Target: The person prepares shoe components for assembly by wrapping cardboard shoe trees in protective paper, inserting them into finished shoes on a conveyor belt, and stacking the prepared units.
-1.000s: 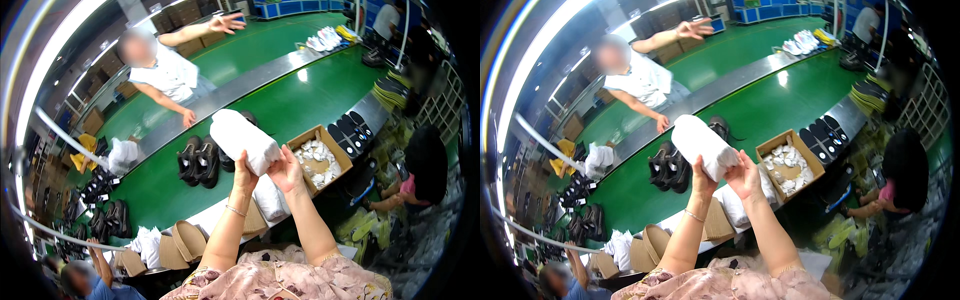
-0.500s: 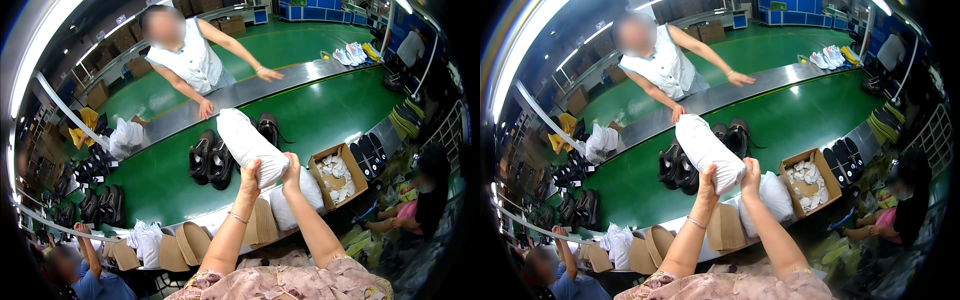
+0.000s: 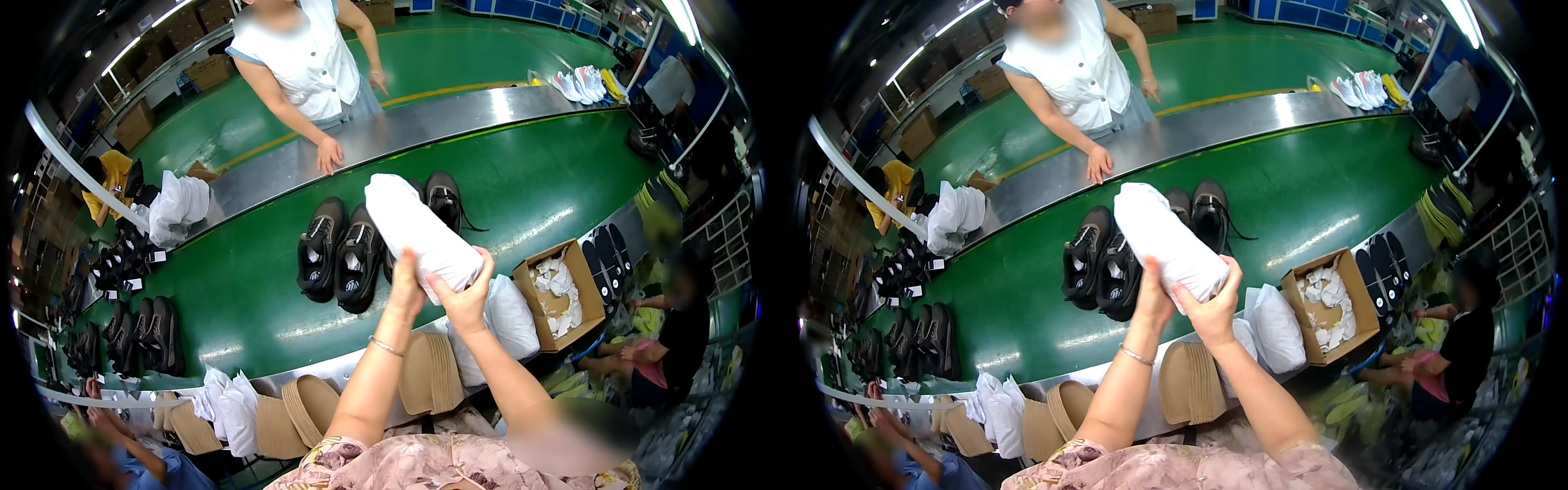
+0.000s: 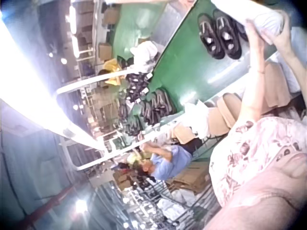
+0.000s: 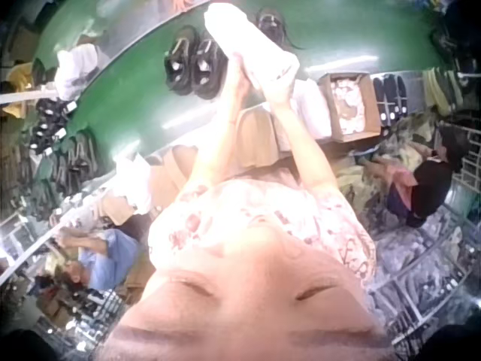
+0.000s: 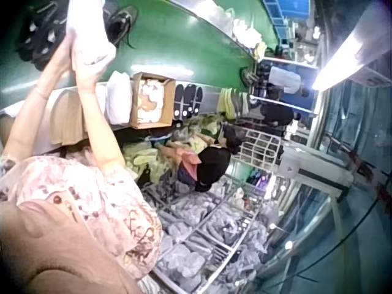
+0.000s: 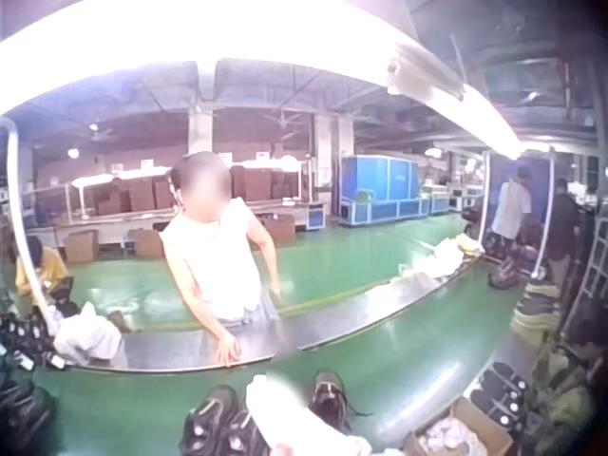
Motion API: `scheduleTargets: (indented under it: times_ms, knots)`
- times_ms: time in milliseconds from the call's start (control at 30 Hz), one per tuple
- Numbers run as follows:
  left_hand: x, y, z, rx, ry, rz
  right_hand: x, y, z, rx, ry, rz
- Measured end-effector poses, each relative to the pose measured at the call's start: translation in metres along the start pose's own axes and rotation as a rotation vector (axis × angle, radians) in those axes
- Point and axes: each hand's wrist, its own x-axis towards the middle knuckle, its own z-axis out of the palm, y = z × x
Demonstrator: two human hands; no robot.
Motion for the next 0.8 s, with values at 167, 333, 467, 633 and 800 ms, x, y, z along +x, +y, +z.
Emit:
scheduleTargets:
  times_ms: [167, 333, 467, 633, 800]
  knots:
    - [0.020, 0.056, -0.020, -0.170, -0.155, -0.046, -0.027, -0.013, -0.009, -0.139, -0.175, 0.038]
    - [0.025, 0.038, -0.044, -0.007, 0.202, 0.017, -0.036, 0.011, 0.001, 0.169, -0.088, 0.377]
    - [0.044, 0.039, -0.039, 0.166, 0.316, 0.053, -0.015, 0.016, 0.007, 0.372, -0.074, 0.622]
    - [0.071, 0.034, -0.041, 0.348, 0.410, 0.006, -0.008, 0.040, 0.013, 0.378, -0.060, 0.606]
    - [0.079, 0.033, -0.051, 0.418, 0.361, -0.108, -0.010, 0.041, 0.015, 0.315, 0.100, 0.570]
